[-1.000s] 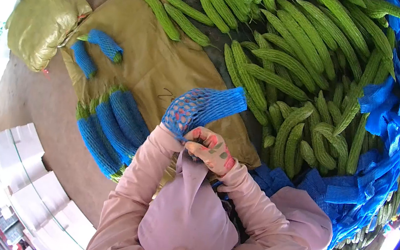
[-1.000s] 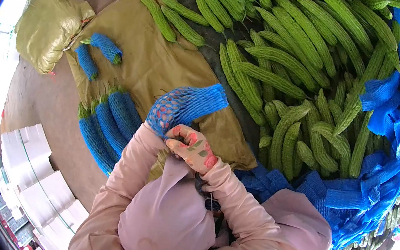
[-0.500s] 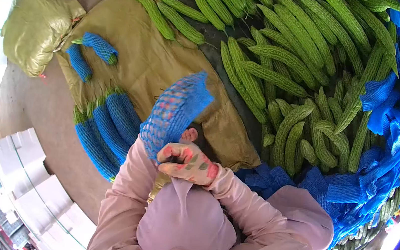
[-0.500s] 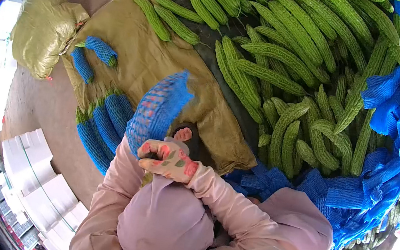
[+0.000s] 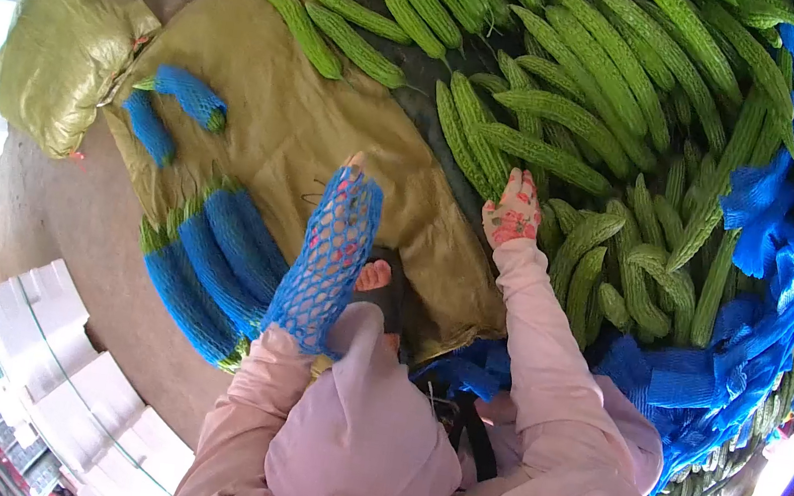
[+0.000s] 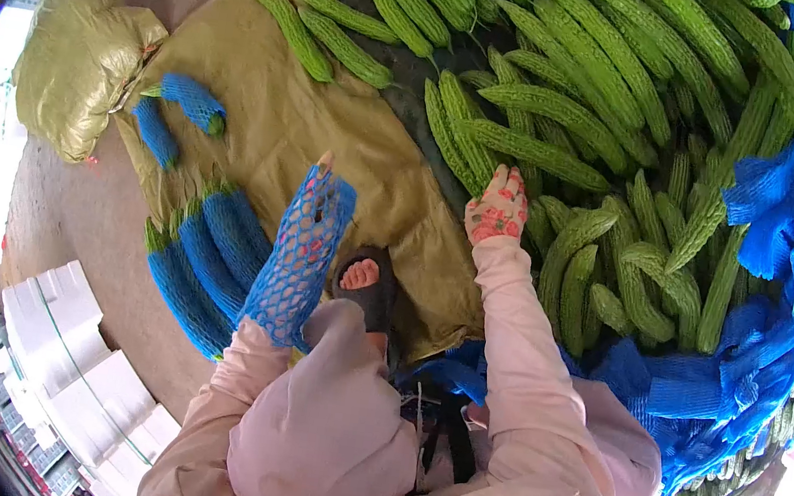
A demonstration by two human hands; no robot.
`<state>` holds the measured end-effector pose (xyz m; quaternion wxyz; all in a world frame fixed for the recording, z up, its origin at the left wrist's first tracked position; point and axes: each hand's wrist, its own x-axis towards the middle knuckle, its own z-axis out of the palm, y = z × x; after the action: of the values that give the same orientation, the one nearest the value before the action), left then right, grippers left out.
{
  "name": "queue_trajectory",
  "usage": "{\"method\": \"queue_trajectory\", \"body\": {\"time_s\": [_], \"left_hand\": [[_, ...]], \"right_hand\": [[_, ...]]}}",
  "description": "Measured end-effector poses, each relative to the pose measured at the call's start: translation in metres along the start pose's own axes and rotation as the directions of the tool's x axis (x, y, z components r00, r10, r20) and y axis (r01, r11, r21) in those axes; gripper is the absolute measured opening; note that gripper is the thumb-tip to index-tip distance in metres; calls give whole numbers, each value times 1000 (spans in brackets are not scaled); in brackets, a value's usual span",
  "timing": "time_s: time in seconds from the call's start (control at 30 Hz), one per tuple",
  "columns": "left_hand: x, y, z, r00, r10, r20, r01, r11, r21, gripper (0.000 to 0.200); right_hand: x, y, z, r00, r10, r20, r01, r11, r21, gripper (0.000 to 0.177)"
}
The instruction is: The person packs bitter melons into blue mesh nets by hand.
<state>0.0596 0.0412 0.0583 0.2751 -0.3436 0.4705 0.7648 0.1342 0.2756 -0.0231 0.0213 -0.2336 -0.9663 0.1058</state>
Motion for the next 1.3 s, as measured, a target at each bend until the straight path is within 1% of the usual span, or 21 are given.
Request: {"method": "queue_trajectory", "body": {"time_s": [0.07, 0.2, 0.27, 0.37, 0.4, 0.47, 0.53, 0.57, 0.63, 0.67, 0.73, 0.8, 0.87, 0.93, 1.0, 1.07, 1.1, 1.17, 1.2, 1.27, 1.3], "left_hand": [[-2, 3, 3, 1000, -7, -9, 7, 1000, 8, 51], [3, -12, -13, 1000, 27, 14, -27, 1000, -1, 53], [13, -23, -26, 996, 66, 56, -65, 998, -20, 54], [17, -28, -34, 991, -5, 132, 8, 1000, -25, 59], [19, -28, -31, 998, -2, 68, 5, 999, -43, 58], [17, -23, -27, 1000, 5, 8, -4, 998, -60, 58], [10, -20, -32, 992, -4, 127, -6, 997, 79, 62], [7, -21, -34, 993, -4, 121, -5, 997, 75, 62], [1, -17, -39, 989, 10, 146, -23, 995, 92, 57], [-2, -12, -40, 983, 28, 180, -51, 991, 126, 55], [-12, 4, -42, 957, 73, 282, -151, 952, 265, 51], [-27, 25, -42, 883, 110, 457, -372, 757, 537, 47], [-44, 52, -42, 731, 43, 681, -681, 112, 724, 44], [-54, 67, -44, 608, -132, 783, -781, -279, 559, 41], [-63, 59, -65, 657, -117, 745, -714, 222, 664, 40], [-64, 43, -90, 701, -133, 701, -461, 664, 588, 39], [-60, 30, -105, 698, -110, 708, -550, 551, 628, 39], [-48, 3, -136, 684, -72, 726, -683, 289, 671, 39], [-42, -4, -146, 670, -53, 741, -729, 143, 670, 39], [-38, -2, -133, 645, -39, 763, -764, -6, 645, 39], [-44, 3, -110, 683, -54, 728, -723, -187, 665, 42]], "right_hand": [[14, -4, 0, 979, 87, 186, -79, 996, -48, 70], [31, -15, -9, 953, 198, 231, -149, 965, -214, 69], [36, -3, 0, 975, 134, 177, -95, 972, -217, 64], [41, -1, -13, 948, 107, 301, -28, 966, -255, 56], [39, 2, -11, 950, 104, 296, -27, 967, -252, 56], [36, 5, -11, 987, 56, 149, -51, 998, -38, 52], [35, 9, -22, 974, 105, 201, -117, 992, 51, 61], [28, 13, -30, 970, 92, 224, -160, 938, 308, 64], [7, 29, -35, 955, 35, 295, -244, 657, 713, 67], [-2, 30, -49, 955, 27, 294, -239, 656, 716, 67], [-17, 32, -86, 829, -123, 546, -482, 338, 808, 67], [-24, 73, -68, 762, -212, 612, -529, 341, 777, 65], [-22, 80, -68, 694, -293, 657, -565, 344, 750, 64], [-3, 66, -95, 389, -534, 751, -497, 564, 659, 69], [13, 7, -142, 405, -515, 755, -456, 602, 655, 57], [27, -7, -139, 365, -522, 771, -67, 811, 581, 57], [39, -19, -133, 363, -524, 770, -70, 809, 584, 57], [56, -46, -120, 54, -673, 737, -84, 733, 675, 60], [51, -52, -108, 56, -677, 734, -83, 729, 679, 60], [35, -61, -74, 575, -709, 409, 464, 694, 551, 64], [22, -76, -71, 621, -712, 327, 416, 654, 632, 64]]}}
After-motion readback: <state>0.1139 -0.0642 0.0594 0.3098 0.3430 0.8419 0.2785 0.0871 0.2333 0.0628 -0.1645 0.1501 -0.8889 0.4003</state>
